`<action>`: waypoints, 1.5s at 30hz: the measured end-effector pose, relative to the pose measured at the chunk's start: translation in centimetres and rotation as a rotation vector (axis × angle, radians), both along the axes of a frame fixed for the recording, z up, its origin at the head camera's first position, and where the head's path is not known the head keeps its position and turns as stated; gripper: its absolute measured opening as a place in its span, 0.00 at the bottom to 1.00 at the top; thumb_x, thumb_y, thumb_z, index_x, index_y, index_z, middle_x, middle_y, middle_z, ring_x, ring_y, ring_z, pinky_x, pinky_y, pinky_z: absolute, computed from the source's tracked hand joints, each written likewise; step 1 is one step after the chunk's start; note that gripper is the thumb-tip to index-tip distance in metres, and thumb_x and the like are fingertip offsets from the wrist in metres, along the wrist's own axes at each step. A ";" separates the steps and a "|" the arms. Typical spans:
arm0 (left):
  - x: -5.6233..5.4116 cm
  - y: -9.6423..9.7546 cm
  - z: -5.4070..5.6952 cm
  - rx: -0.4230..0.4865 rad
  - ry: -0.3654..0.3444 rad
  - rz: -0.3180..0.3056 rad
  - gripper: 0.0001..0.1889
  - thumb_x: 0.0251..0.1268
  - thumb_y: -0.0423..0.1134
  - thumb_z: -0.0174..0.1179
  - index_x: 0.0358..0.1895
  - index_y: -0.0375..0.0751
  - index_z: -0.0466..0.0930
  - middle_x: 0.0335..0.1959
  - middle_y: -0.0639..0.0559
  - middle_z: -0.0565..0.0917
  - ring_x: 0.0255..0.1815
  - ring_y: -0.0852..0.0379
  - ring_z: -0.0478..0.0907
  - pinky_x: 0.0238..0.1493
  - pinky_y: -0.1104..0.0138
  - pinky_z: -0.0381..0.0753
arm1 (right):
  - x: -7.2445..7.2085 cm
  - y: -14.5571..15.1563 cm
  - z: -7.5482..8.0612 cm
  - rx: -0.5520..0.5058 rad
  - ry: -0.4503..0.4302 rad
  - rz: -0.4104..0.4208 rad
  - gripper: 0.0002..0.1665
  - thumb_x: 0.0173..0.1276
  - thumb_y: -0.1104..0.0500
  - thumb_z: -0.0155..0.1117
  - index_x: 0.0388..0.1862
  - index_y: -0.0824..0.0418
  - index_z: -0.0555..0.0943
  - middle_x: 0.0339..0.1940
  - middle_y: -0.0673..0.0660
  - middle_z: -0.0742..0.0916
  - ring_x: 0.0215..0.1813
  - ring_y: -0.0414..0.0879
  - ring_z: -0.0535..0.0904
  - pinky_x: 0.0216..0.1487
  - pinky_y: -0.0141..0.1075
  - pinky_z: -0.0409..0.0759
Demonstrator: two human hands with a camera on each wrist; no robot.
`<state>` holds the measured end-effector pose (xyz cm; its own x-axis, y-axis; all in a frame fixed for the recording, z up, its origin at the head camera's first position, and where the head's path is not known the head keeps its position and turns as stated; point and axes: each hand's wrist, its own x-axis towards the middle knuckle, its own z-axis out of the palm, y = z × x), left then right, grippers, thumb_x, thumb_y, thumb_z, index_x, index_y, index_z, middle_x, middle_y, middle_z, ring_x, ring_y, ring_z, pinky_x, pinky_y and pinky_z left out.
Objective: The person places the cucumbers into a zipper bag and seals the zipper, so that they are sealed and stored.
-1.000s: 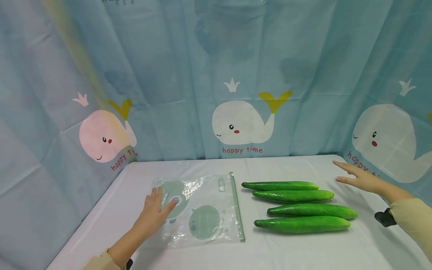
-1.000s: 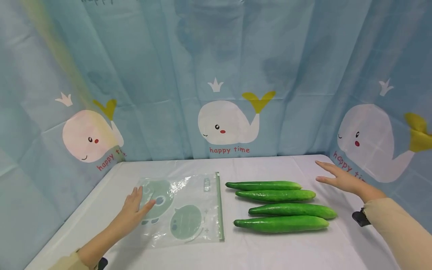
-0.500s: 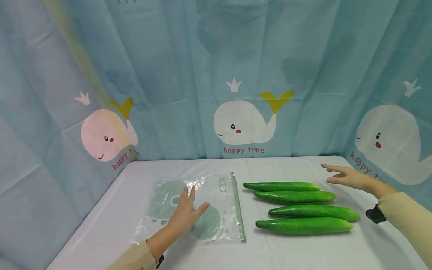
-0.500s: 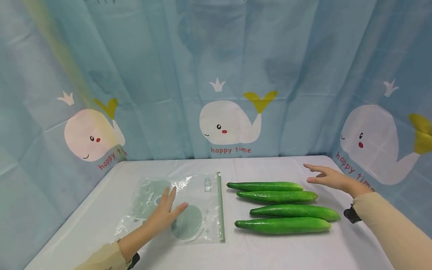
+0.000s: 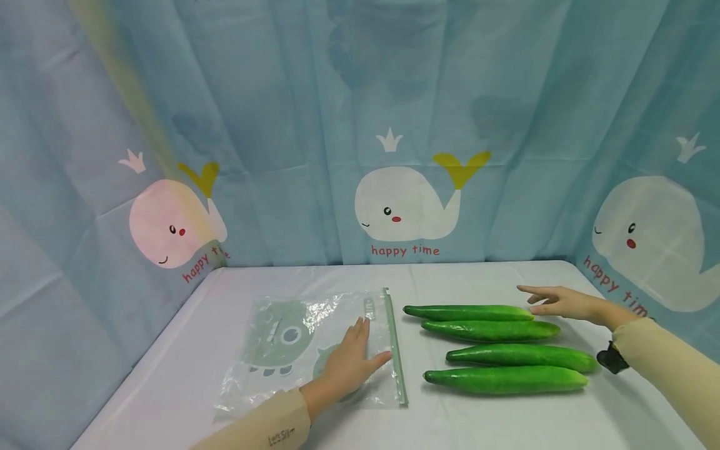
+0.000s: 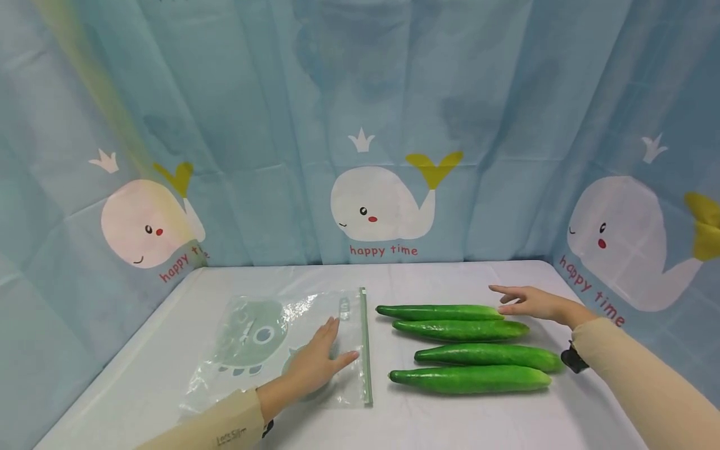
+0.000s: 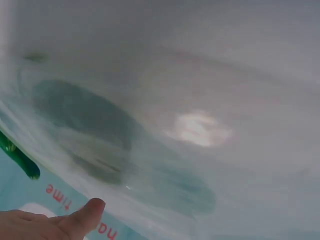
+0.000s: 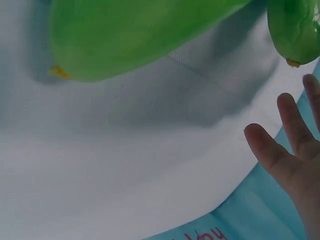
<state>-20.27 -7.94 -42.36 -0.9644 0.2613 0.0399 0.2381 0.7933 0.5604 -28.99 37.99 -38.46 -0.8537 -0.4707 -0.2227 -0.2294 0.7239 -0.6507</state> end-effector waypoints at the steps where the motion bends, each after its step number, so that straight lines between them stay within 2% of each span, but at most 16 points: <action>1: -0.1 0.5 0.0 -0.014 -0.001 -0.007 0.46 0.65 0.60 0.58 0.74 0.29 0.54 0.75 0.33 0.55 0.73 0.32 0.54 0.62 0.41 0.68 | -0.1 -0.1 -0.1 0.004 -0.014 0.006 0.41 0.74 0.53 0.56 0.76 0.71 0.53 0.64 0.78 0.70 0.62 0.72 0.69 0.51 0.67 0.71; 5: -0.6 2.1 0.1 -0.054 -0.027 0.006 0.48 0.62 0.62 0.59 0.74 0.30 0.55 0.74 0.32 0.56 0.73 0.30 0.52 0.62 0.40 0.67 | -0.3 -0.3 -0.4 0.012 -0.056 0.043 0.40 0.74 0.52 0.56 0.75 0.71 0.54 0.63 0.78 0.71 0.63 0.72 0.68 0.54 0.67 0.70; 13: -1.3 4.5 0.3 -0.149 -0.104 0.118 0.54 0.53 0.69 0.62 0.74 0.34 0.56 0.72 0.31 0.60 0.71 0.25 0.53 0.61 0.37 0.66 | -0.7 -0.5 -0.9 0.079 -0.064 0.091 0.38 0.75 0.51 0.55 0.74 0.72 0.58 0.65 0.79 0.68 0.64 0.73 0.66 0.56 0.65 0.69; 18: -1.5 5.3 0.0 -0.203 -0.096 0.151 0.53 0.52 0.64 0.66 0.73 0.32 0.57 0.70 0.28 0.62 0.68 0.23 0.55 0.56 0.34 0.69 | -0.9 -0.7 -0.8 0.124 -0.077 0.091 0.38 0.75 0.49 0.55 0.73 0.71 0.61 0.68 0.80 0.65 0.66 0.77 0.61 0.58 0.68 0.65; 21: -1.7 5.3 0.0 -0.173 -0.105 0.167 0.48 0.57 0.57 0.66 0.73 0.30 0.57 0.69 0.28 0.62 0.68 0.21 0.54 0.55 0.31 0.68 | -1.0 -0.9 -0.7 0.132 -0.072 0.097 0.36 0.75 0.49 0.55 0.71 0.72 0.63 0.66 0.80 0.67 0.66 0.78 0.60 0.59 0.68 0.64; 26: -1.8 4.9 0.0 -0.048 -0.138 0.168 0.42 0.59 0.47 0.62 0.73 0.29 0.57 0.70 0.28 0.62 0.69 0.22 0.53 0.58 0.30 0.63 | -1.1 -1.0 -0.8 0.133 -0.046 0.111 0.32 0.74 0.51 0.56 0.66 0.75 0.69 0.61 0.78 0.72 0.64 0.78 0.62 0.60 0.68 0.63; 32: -1.7 4.4 0.2 0.057 -0.142 0.119 0.38 0.60 0.39 0.59 0.74 0.33 0.57 0.69 0.30 0.65 0.68 0.24 0.57 0.62 0.33 0.61 | -1.0 -1.0 -0.7 0.147 -0.049 0.082 0.32 0.74 0.51 0.58 0.63 0.76 0.72 0.60 0.77 0.75 0.63 0.77 0.65 0.59 0.67 0.66; 38: -1.6 3.9 0.4 0.137 -0.136 0.054 0.26 0.64 0.30 0.53 0.67 0.34 0.70 0.66 0.31 0.70 0.67 0.32 0.65 0.64 0.42 0.66 | -0.8 -1.3 0.4 0.173 -0.036 0.058 0.33 0.72 0.51 0.60 0.60 0.80 0.72 0.58 0.78 0.76 0.60 0.76 0.68 0.56 0.63 0.72; 41: -1.6 3.6 0.4 0.138 -0.126 0.034 0.21 0.64 0.26 0.50 0.60 0.29 0.76 0.62 0.31 0.74 0.63 0.34 0.71 0.61 0.45 0.71 | -0.8 -1.7 1.2 0.135 -0.062 0.017 0.34 0.72 0.50 0.59 0.61 0.79 0.71 0.58 0.76 0.77 0.60 0.75 0.69 0.54 0.64 0.73; 45: -1.6 3.1 0.5 0.140 -0.129 0.041 0.23 0.58 0.23 0.52 0.59 0.24 0.74 0.59 0.30 0.76 0.59 0.34 0.74 0.57 0.45 0.75 | -0.9 -2.3 2.3 0.010 -0.106 -0.043 0.33 0.73 0.52 0.58 0.63 0.79 0.69 0.56 0.73 0.80 0.58 0.70 0.75 0.52 0.63 0.75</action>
